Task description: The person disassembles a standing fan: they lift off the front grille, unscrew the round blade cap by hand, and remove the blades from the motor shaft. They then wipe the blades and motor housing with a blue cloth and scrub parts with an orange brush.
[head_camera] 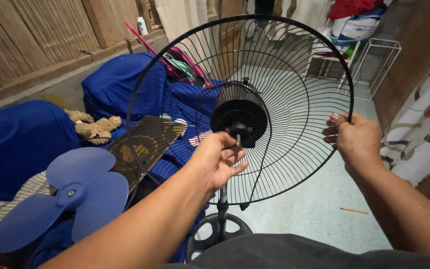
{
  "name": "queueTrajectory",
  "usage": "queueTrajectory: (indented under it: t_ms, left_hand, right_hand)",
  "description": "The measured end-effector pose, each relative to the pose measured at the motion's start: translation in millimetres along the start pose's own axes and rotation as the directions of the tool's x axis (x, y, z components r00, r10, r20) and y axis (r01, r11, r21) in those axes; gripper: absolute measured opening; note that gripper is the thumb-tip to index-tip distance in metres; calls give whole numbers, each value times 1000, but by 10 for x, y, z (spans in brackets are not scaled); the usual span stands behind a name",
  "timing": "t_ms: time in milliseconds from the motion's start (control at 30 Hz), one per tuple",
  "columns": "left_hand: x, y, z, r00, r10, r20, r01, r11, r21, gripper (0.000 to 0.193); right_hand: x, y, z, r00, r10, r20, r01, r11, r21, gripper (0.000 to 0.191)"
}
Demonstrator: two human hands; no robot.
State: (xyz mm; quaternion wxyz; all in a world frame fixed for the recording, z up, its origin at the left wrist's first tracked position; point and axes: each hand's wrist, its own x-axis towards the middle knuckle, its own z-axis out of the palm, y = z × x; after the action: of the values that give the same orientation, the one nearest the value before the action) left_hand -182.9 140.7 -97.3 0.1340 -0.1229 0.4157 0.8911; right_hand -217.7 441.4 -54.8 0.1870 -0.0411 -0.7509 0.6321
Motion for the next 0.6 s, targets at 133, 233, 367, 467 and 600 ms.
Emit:
queueTrajectory:
  t_ms: [133,233,367,467,600]
  left_hand:
    - [94,89,107,989,-125,-85,120,991,-60,50]
    - [217,75,164,973,-205,-109,190,972,-140,61]
    - [301,16,129,976,-213,-48,201,962,-187,57]
    - [199,-41,165,983,-168,-67,151,967,-205,48]
    - [-203,-140,251,988,-110,-107,91,982,-166,46]
  right_hand:
    - [-15,-3,4,1000,-8,15,7,1000,23,19]
    - [-35,-19,-1,1000,-6,3,6,1000,4,19]
    - [-104,-49,-43,1000,-15,-11,15,1000,-11,20]
    - [-175,-82,-78,1000,-23,1,23,1000,0,20]
    - [-327,-145,-118,1000,25,-5,-25,999,-38,21]
